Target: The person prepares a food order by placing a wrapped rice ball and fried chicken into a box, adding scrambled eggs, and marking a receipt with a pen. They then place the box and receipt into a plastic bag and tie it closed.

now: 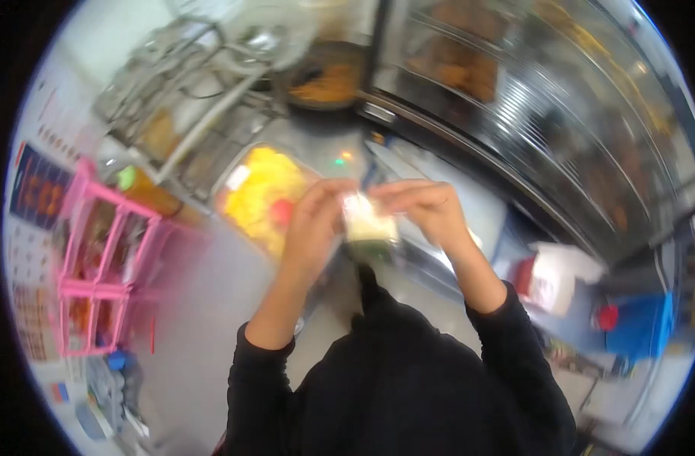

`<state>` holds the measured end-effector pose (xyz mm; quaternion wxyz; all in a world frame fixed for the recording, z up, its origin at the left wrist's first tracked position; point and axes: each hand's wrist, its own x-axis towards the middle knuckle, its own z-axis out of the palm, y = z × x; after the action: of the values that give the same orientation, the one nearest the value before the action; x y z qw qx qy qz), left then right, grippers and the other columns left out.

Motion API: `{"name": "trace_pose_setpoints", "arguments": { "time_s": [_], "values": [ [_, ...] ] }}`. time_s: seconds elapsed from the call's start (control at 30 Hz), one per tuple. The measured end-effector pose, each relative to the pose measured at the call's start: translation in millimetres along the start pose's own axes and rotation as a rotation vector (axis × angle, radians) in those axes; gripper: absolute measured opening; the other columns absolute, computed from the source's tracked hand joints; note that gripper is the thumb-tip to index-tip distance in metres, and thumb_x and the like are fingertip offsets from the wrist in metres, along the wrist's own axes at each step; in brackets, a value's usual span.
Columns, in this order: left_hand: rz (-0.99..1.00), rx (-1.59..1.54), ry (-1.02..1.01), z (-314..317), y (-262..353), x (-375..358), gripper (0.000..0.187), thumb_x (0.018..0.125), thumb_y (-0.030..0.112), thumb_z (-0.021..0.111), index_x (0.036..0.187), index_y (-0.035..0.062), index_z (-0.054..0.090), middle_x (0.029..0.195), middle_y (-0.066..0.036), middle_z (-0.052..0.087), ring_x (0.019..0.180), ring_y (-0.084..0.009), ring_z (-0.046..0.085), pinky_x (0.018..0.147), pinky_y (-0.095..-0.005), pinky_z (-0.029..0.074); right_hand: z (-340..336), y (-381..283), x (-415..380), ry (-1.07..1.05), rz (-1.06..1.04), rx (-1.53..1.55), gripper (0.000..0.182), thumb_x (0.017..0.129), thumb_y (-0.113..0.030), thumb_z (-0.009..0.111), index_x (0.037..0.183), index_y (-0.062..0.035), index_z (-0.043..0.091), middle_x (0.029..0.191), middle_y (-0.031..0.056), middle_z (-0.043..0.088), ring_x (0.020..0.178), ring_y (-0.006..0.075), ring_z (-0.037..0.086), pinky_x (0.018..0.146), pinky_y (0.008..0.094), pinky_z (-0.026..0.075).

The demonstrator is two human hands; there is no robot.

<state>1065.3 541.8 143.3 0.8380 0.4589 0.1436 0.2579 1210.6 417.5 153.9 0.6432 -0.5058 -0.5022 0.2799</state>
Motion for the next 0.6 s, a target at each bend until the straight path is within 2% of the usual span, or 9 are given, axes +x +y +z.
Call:
{"name": "trace_pose_setpoints", "arguments": {
  "time_s": [0.1,0.13,0.17,0.23,0.33,0.43,0.53,0.57,0.6],
  "values": [
    [-0.356,-0.236,-0.197,24.3,-45.5,-11.1,0.022,0.084,0.007,0.053,0.105,-0.0011,0.053,0.101,-0.008,0.058,0.089,-0.0163,0.059,0.078,-0.0298,0.048,-16.7,2.1,-70.9,0.086,0.007,-0.237,0.021,0.069,0.012,0.052,0.078,0.0007,0.067,0.097,0.0111,0.065,0.090,0.0219,0.062,0.079,0.0289,0.048],
    [-0.368,-0.038,-0.195,27.9,-73.2,-16.4,0.021,0.083,0.004,0.054,0.103,-0.0012,0.054,0.099,-0.010,0.059,0.089,-0.0176,0.058,0.080,-0.0304,0.048,-24.2,-2.8,-94.2,0.115,0.033,-0.328,0.021,0.069,0.012,0.052,0.078,0.0007,0.067,0.097,0.0109,0.065,0.090,0.0231,0.062,0.079,0.0292,0.048],
    [-0.435,-0.033,-0.219,34.1,-91.3,-20.4,0.020,0.083,0.004,0.055,0.102,-0.0008,0.054,0.098,-0.010,0.059,0.088,-0.0175,0.059,0.079,-0.0300,0.048,-32.8,-5.1,-117.3,0.088,0.051,-0.386,0.022,0.070,0.009,0.052,0.084,-0.0015,0.066,0.101,0.0102,0.064,0.093,0.0263,0.061,0.082,0.0317,0.047],
    [-0.551,-0.002,-0.261,52.6,-122.9,-29.1,0.020,0.082,0.005,0.057,0.101,0.0001,0.054,0.095,-0.010,0.059,0.087,-0.0172,0.059,0.079,-0.0291,0.048,-40.2,-5.0,-165.9,0.135,-0.111,-0.737,0.026,0.072,0.002,0.056,0.094,-0.0063,0.063,0.104,0.0091,0.062,0.095,0.0275,0.059,0.082,0.0342,0.047],
    [-0.713,-0.028,-0.298,78.7,-178.6,-43.2,0.016,0.082,0.004,0.056,0.098,0.0007,0.054,0.091,-0.009,0.060,0.084,-0.0169,0.059,0.078,-0.0296,0.048,-43.6,-33.6,-228.9,0.144,-0.032,-1.169,0.029,0.073,-0.006,0.060,0.101,-0.0101,0.061,0.100,0.0071,0.061,0.092,0.0279,0.058,0.080,0.0358,0.046],
    [-0.847,-0.050,-0.328,130.7,-217.3,-54.7,0.024,0.084,0.009,0.057,0.106,0.0022,0.051,0.098,-0.008,0.055,0.090,-0.0165,0.056,0.077,-0.0283,0.046,-81.7,-20.7,-296.5,0.353,0.157,-1.224,0.028,0.072,-0.009,0.062,0.100,-0.0106,0.061,0.091,0.0066,0.061,0.084,0.0256,0.058,0.071,0.0352,0.047],
    [-0.737,0.159,-0.379,193.6,-249.9,-45.4,0.038,0.084,0.014,0.059,0.117,0.0027,0.045,0.108,-0.010,0.049,0.094,-0.0166,0.052,0.078,-0.0281,0.045,-157.4,-30.0,-341.6,0.608,0.356,-1.290,0.022,0.074,-0.008,0.061,0.095,-0.0086,0.063,0.084,0.0077,0.059,0.078,0.0247,0.059,0.063,0.0342,0.048],
    [-0.623,0.290,-0.388,210.8,-268.7,-39.9,0.043,0.083,0.015,0.061,0.120,0.0025,0.043,0.110,-0.010,0.048,0.094,-0.0170,0.051,0.078,-0.0284,0.045,-193.6,-29.2,-351.5,0.685,0.296,-1.281,0.019,0.074,-0.007,0.061,0.093,-0.0076,0.064,0.083,0.0083,0.059,0.076,0.0250,0.059,0.061,0.0341,0.048],
    [-0.506,0.422,-0.393,223.0,-298.2,-32.7,0.049,0.081,0.017,0.062,0.123,0.0023,0.041,0.112,-0.011,0.046,0.094,-0.0174,0.051,0.078,-0.0287,0.045,-222.2,-25.7,-358.9,0.690,0.344,-1.287,0.018,0.075,-0.007,0.061,0.092,-0.0069,0.065,0.084,0.0086,0.059,0.074,0.0264,0.059,0.061,0.0346,0.047]
  ]
}}
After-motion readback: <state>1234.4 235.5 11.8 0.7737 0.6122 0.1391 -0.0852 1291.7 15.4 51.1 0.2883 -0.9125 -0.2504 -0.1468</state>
